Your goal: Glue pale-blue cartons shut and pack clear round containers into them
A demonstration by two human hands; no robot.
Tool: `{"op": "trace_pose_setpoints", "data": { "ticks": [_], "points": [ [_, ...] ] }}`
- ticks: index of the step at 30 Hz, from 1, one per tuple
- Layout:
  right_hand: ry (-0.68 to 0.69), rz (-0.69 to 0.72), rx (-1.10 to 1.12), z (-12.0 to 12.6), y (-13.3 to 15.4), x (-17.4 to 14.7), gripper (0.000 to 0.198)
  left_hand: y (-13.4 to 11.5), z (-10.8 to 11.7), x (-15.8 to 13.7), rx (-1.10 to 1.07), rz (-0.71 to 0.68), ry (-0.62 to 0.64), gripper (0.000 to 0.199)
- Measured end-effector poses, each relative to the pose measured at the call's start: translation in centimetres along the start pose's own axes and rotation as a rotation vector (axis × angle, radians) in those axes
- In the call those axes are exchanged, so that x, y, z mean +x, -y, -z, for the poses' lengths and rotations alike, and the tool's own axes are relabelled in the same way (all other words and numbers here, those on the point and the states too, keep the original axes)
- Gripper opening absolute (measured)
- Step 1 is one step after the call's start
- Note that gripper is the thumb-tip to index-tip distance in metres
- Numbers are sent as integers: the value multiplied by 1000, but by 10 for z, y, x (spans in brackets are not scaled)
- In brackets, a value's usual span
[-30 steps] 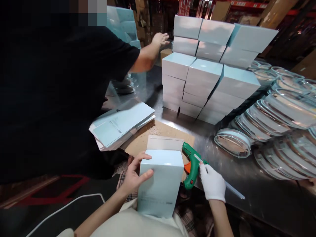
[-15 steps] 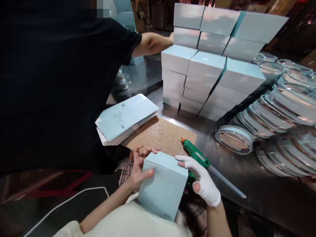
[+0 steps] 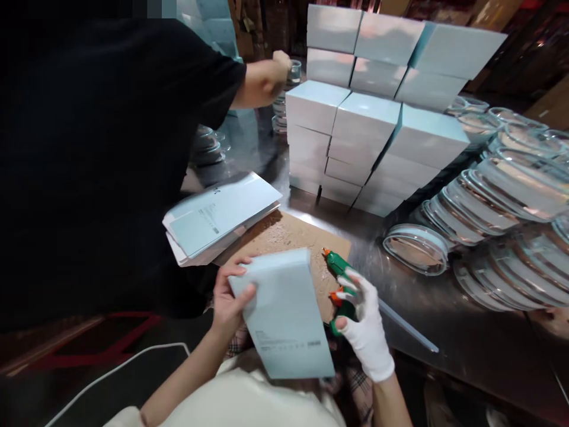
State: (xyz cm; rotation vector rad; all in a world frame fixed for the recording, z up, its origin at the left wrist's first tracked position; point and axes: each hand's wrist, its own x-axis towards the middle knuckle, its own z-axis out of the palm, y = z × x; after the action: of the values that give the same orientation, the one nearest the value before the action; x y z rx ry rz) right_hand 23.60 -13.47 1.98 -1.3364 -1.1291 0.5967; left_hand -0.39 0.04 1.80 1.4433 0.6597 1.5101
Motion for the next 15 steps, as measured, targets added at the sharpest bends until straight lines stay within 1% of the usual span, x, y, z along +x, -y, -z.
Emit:
{"op": "trace_pose_setpoints", "data": {
  "ticks": [1, 2, 3, 4, 5, 6, 7, 8, 9, 10, 11, 12, 13, 14, 15],
  "points": [
    [-32, -30, -11, -2, -4, -9, 70, 1, 1, 3, -26, -7, -149, 33],
    [-5, -60, -53, -6, -6, -17, 71, 3, 3, 5, -57, -5, -266, 37],
    [42, -92, -117, -9, -6, -24, 71, 6, 3, 6, -85, 11, -336, 40],
    [57, -124, -185, -12, -5, -28, 69, 10, 4, 5, -106, 41, -357, 42],
    [16, -147, -245, -14, -2, -30, 66, 13, 4, 3, -108, 78, -335, 43],
    [-72, -144, -292, -14, 2, -29, 60, 16, 5, 2, -79, 109, -287, 44],
    [-157, -108, -326, -13, 8, -26, 50, 18, 5, 0, -12, 111, -237, 44],
    [-188, -41, -350, -10, 15, -20, 39, 18, 6, 0, 91, 76, -192, 45],
    [-153, 55, -376, -5, 23, -13, 29, 16, 7, 1, 221, -6, -154, 47],
    [-71, 165, -409, 0, 31, -5, 20, 11, 8, 3, 366, -117, -108, 53],
    [44, 283, -438, 6, 38, 3, 15, 4, 9, 7, 510, -233, -36, 62],
    [167, 388, -457, 13, 44, 12, 17, -4, 9, 12, 639, -328, 73, 75],
    [266, 467, -458, 20, 47, 22, 17, -12, 9, 17, 743, -390, 213, 85],
    [328, 507, -442, 28, 48, 33, 17, -20, 10, 22, 817, -421, 362, 88],
    [334, 510, -423, 39, 46, 45, 20, -26, 10, 27, 863, -432, 481, 85]
  ]
}}
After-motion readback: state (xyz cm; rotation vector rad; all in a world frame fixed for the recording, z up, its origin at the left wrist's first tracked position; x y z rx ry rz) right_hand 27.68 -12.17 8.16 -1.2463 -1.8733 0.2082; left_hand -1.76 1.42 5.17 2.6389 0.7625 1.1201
